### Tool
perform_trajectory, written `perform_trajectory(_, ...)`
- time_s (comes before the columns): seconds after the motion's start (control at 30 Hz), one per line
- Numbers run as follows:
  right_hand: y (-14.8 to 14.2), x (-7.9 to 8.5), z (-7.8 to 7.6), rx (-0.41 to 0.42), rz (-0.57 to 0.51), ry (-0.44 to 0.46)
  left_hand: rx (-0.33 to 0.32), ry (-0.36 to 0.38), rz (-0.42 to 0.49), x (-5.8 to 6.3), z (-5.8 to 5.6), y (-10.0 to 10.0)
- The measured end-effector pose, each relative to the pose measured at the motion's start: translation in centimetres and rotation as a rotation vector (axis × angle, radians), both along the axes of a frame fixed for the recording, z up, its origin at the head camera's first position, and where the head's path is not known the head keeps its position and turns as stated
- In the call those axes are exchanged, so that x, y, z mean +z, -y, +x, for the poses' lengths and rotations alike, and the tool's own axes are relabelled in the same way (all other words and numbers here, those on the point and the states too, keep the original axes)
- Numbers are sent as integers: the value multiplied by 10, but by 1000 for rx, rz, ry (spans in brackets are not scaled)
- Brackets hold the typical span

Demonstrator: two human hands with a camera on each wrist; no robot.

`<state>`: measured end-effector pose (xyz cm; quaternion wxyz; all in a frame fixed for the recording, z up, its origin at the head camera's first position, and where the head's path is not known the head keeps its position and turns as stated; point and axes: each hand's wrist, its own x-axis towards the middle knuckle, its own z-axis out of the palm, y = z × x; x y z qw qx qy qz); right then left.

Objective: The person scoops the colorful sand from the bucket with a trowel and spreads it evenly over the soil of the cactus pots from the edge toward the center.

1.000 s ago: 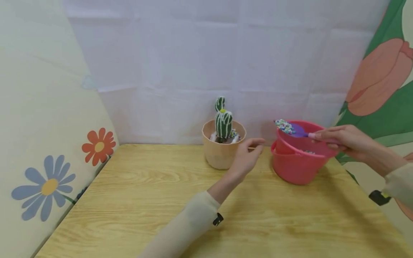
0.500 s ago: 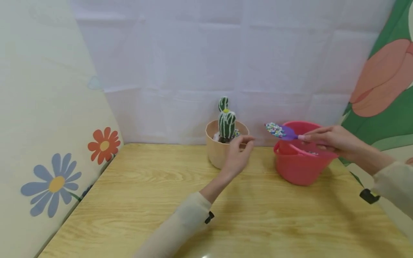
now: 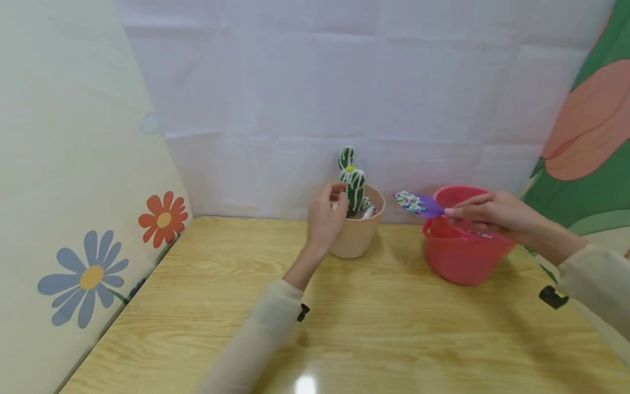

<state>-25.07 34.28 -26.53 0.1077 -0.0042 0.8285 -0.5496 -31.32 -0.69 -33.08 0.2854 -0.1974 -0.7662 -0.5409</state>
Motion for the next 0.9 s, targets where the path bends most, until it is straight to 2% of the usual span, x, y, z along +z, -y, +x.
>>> perform_trajectory(0.2,10,3,-5,3,29,1,126,48,11,-5,-18,14)
perform_trajectory(0.3,15,6,-9,1,34,14,153,73,26,-11,-28,19)
perform_trajectory(0.47,25,9,-16,5,81,1,142,119,47,-21,-39,26)
perform_trajectory(0.63,38,12,-22,6,107,0,107,202,55,-30,-47,27)
perform_trajectory(0.77,45,11,-25,3,83,14,69,265,49,-37,-50,26)
perform_trajectory(0.9,51,10,-29,3,119,-5,52,289,33,-42,-51,24)
